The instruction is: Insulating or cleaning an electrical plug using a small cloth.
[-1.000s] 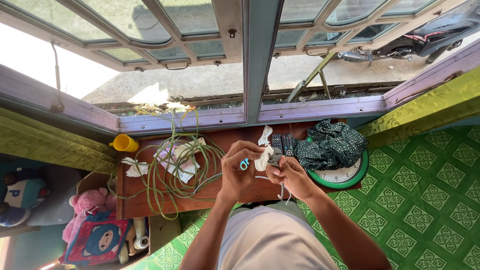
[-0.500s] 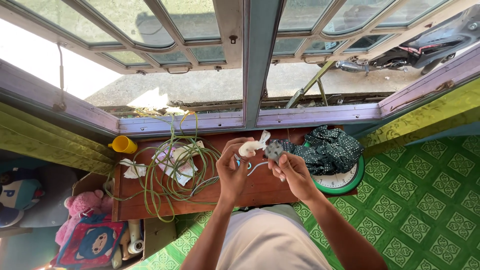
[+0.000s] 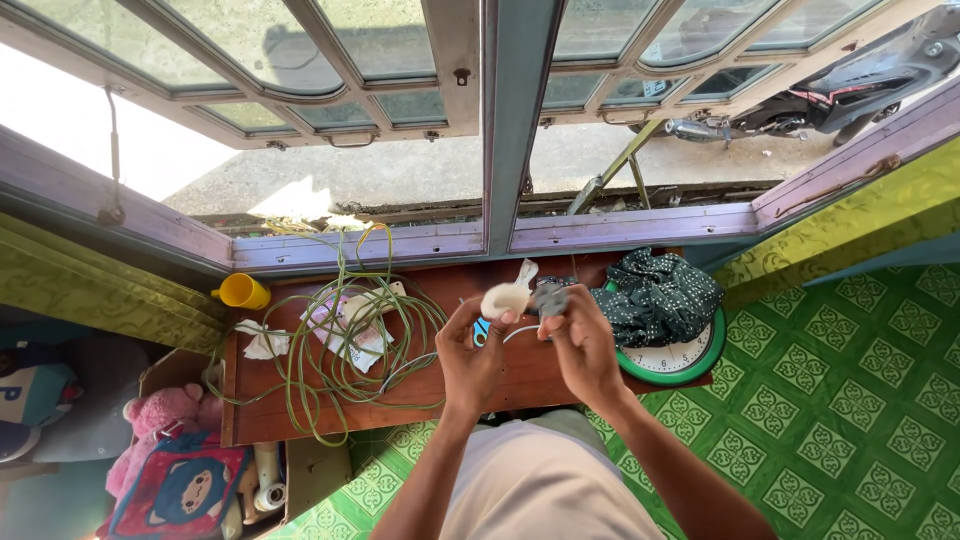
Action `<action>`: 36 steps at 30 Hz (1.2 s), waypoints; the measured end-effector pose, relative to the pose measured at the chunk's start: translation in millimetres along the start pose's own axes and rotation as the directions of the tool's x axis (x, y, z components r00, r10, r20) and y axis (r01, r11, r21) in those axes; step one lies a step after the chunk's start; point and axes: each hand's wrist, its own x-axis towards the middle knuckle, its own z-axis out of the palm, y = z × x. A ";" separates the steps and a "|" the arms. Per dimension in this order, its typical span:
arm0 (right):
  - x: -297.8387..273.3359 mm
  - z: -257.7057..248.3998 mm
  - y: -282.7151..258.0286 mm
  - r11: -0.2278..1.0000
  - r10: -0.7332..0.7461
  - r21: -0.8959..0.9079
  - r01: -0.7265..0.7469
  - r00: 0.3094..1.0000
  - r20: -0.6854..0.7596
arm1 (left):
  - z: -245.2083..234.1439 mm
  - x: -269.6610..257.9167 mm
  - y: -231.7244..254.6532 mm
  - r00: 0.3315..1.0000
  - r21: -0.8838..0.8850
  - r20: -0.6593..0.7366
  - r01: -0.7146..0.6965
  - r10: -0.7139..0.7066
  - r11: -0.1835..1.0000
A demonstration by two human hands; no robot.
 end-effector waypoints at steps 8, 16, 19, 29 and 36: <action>-8.6 7.5 27.3 0.935 0.108 0.351 -0.046 0.981 -0.159 | 6.0 -6.5 17.1 0.974 -0.046 0.221 -0.033 0.043 0.998; -3.5 8.4 22.4 0.847 0.218 0.484 -0.219 0.974 0.061 | -8.3 -0.2 -9.0 0.947 -0.085 0.320 0.005 0.022 0.996; -6.3 14.5 19.4 0.917 0.127 0.388 -0.090 0.989 -0.071 | -6.1 -1.5 -9.1 0.942 -0.239 0.331 0.137 -0.052 0.961; 2.3 7.6 18.8 0.922 0.186 0.350 -0.164 0.982 -0.029 | -11.8 0.1 24.5 0.963 -0.143 0.268 0.015 0.024 0.990; 3.7 -2.3 29.7 0.951 0.114 0.298 -0.082 0.989 -0.090 | -19.4 5.7 14.0 0.983 0.088 0.152 -0.120 0.105 0.989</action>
